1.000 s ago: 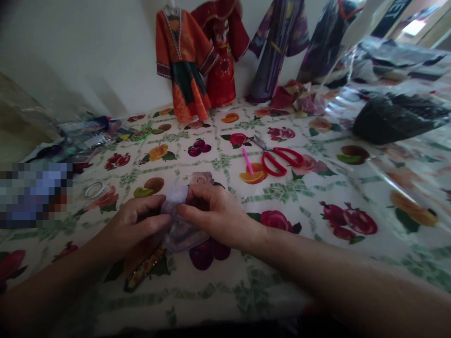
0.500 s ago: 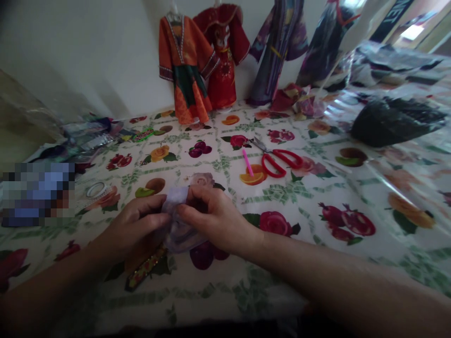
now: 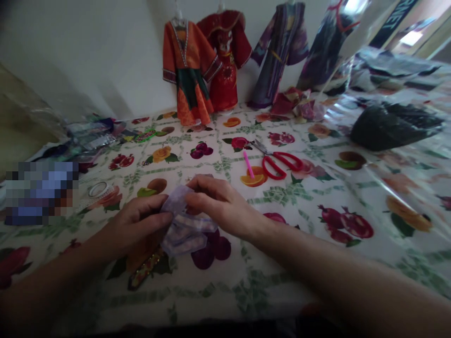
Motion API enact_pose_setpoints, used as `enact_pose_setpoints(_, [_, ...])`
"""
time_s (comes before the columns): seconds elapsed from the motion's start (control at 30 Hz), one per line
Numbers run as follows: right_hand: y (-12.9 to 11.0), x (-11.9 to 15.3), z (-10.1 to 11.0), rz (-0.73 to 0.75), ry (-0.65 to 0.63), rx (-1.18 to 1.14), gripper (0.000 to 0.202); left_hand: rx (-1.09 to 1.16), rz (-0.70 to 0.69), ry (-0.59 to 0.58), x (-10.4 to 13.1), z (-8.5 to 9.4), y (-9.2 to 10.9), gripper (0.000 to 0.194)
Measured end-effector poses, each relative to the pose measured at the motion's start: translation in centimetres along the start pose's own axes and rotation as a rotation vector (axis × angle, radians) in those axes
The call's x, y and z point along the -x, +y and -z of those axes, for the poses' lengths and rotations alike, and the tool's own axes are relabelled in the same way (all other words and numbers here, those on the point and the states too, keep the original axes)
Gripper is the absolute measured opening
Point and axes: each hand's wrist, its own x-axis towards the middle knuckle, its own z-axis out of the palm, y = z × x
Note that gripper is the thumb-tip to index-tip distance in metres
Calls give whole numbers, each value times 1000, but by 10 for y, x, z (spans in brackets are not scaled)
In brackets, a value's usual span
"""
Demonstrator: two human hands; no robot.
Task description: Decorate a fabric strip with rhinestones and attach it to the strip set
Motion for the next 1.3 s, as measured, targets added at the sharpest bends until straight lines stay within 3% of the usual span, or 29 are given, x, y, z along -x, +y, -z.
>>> enact_pose_setpoints(0.1, [-4, -1, 6, 21, -71, -37, 14, -16, 3, -130, 0, 2, 5, 20])
enact_pose_setpoints(0.23, [-8, -1, 7, 12, -138, -57, 13, -77, -31, -160, -1, 0, 12, 20])
enact_pose_setpoints(0.4, [-7, -1, 7, -33, -148, -63, 12, -166, -81, -97, -3, 0, 16, 28])
enact_pose_setpoints(0.57, [-12, 2, 14, 31, -112, -58, 8, -199, -124, -32, -4, 3, 26, 37])
enact_pose_setpoints(0.8, [-35, 14, 15, 67, -19, -81, 5, -208, -125, 23, -3, -2, 46, 24])
enact_pose_setpoints(1.3, [-38, 9, 19, 161, 86, -237, 17, 12, -92, 198, -13, -10, 53, 28])
